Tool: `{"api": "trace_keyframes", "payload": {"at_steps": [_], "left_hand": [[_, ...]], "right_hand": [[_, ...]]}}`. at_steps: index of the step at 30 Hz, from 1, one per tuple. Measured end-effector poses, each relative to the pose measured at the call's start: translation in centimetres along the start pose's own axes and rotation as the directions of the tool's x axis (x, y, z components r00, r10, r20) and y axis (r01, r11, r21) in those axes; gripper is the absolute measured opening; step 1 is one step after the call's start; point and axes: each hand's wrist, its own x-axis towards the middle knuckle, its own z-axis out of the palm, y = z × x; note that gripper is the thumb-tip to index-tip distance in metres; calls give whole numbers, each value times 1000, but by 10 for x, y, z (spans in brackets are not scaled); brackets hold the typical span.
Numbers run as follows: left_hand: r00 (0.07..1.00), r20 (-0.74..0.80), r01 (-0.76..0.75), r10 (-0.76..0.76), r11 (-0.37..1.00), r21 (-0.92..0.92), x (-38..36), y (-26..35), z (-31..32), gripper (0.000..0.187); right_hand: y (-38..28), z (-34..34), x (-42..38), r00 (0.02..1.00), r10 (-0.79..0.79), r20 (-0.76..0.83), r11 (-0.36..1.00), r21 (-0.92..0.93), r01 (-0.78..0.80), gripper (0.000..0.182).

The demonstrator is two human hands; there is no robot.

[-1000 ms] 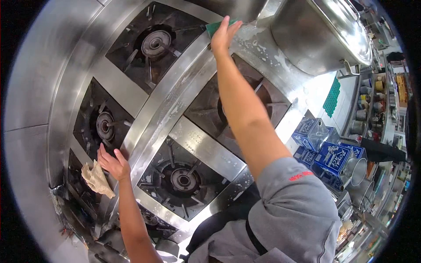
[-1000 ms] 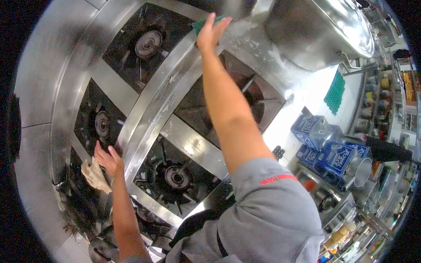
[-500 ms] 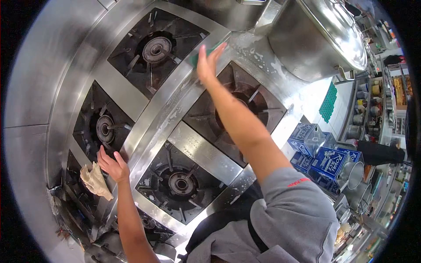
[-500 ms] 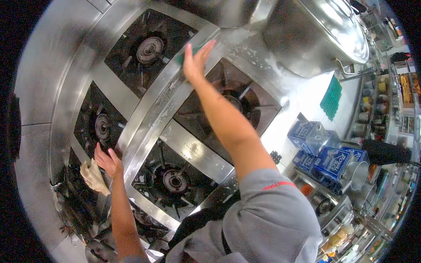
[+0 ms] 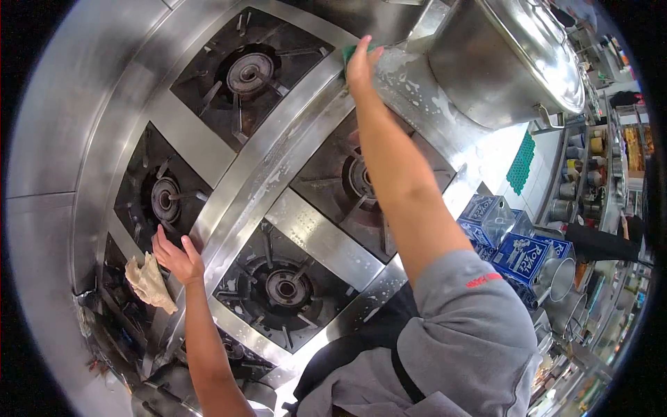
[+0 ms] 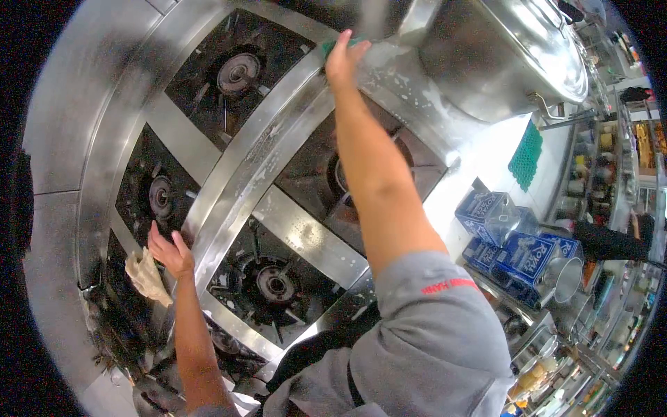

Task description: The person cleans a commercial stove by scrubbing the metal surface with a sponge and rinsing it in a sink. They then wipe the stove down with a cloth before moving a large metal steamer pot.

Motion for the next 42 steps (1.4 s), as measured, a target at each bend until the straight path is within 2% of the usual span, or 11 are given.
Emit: {"api": "trace_keyframes", "payload": {"at_steps": [3,4,12,17,21,25,26,28,30,37,42], "left_hand": [[1000,-24,-20,19,1000,-11,1,0,2,64],[1000,-22,-20,20,1000,-13,1,-3,2,64],[1000,-13,-10,10,1000,-5,-1,-3,5,63],[1000,-20,-20,19,1000,-20,0,-3,2,63],[998,-58,-33,30,998,-56,0,-5,5,63],[997,-62,-38,35,998,-52,2,-1,1,63],[997,-67,-27,23,998,-53,1,-1,0,63],[999,-46,-13,12,999,-32,3,0,-1,64],[999,-50,-14,11,999,-41,1,-1,0,64],[999,-50,-12,9,997,-70,2,-3,0,64],[999,-40,-7,4,997,-78,3,0,-4,64]], "right_hand": [[27,35,-62,997,-57,-55,990,-133,49,101],[35,44,-92,997,-73,-33,933,-356,56,94],[3,21,-22,987,42,-153,999,15,-40,101],[28,72,-177,910,-413,49,870,-274,409,100],[23,58,-86,942,-324,-82,904,-322,283,90],[-33,16,-12,987,94,-131,995,29,-91,84],[-21,22,-15,989,87,-121,996,24,-85,84],[18,42,-31,939,-293,-178,899,-384,208,81],[20,64,-102,912,-406,-63,802,-502,323,79],[22,23,1,904,-427,-4,785,-498,368,79],[26,39,-57,938,-347,19,796,-523,305,80]]}}
